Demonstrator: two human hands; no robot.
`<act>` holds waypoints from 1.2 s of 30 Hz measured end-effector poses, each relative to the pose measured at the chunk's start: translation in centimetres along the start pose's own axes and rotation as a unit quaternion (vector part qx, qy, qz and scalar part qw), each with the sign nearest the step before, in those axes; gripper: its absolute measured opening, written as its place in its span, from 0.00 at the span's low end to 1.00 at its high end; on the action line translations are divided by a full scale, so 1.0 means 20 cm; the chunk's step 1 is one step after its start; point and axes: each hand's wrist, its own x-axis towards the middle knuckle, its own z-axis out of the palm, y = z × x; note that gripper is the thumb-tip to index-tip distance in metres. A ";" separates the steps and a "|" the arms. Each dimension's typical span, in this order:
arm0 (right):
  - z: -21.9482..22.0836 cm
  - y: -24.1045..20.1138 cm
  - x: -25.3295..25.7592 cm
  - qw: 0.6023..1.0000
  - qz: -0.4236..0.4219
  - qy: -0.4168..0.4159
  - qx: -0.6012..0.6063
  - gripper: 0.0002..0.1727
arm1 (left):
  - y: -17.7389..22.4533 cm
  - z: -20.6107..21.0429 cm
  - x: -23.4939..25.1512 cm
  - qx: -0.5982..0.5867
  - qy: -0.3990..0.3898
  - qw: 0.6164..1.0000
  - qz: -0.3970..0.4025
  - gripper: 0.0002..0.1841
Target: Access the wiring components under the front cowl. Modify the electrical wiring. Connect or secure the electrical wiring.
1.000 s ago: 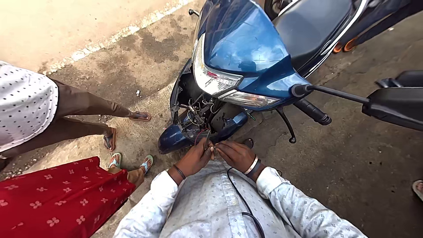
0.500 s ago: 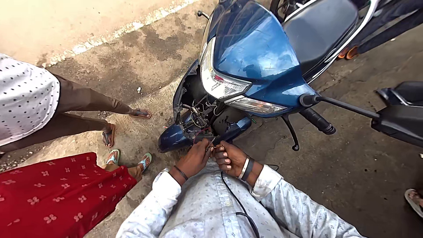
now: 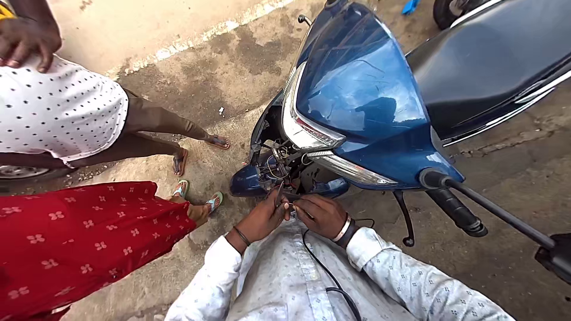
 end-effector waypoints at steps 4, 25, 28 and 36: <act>-0.05 -0.15 0.14 0.804 0.433 -0.050 0.405 0.11 | -0.01 0.00 0.01 0.066 0.049 0.996 0.028 0.11; 0.18 -0.25 0.28 0.941 0.310 0.017 0.134 0.09 | -0.22 -0.27 0.04 0.015 -0.010 0.997 0.077 0.12; 0.13 -0.25 0.46 0.579 0.635 -0.033 0.510 0.14 | -0.24 -0.26 0.05 0.053 0.054 0.994 0.076 0.12; 0.06 -0.18 0.44 0.910 0.378 -0.087 0.151 0.11 | -0.27 -0.23 0.04 -0.100 0.102 0.989 0.034 0.11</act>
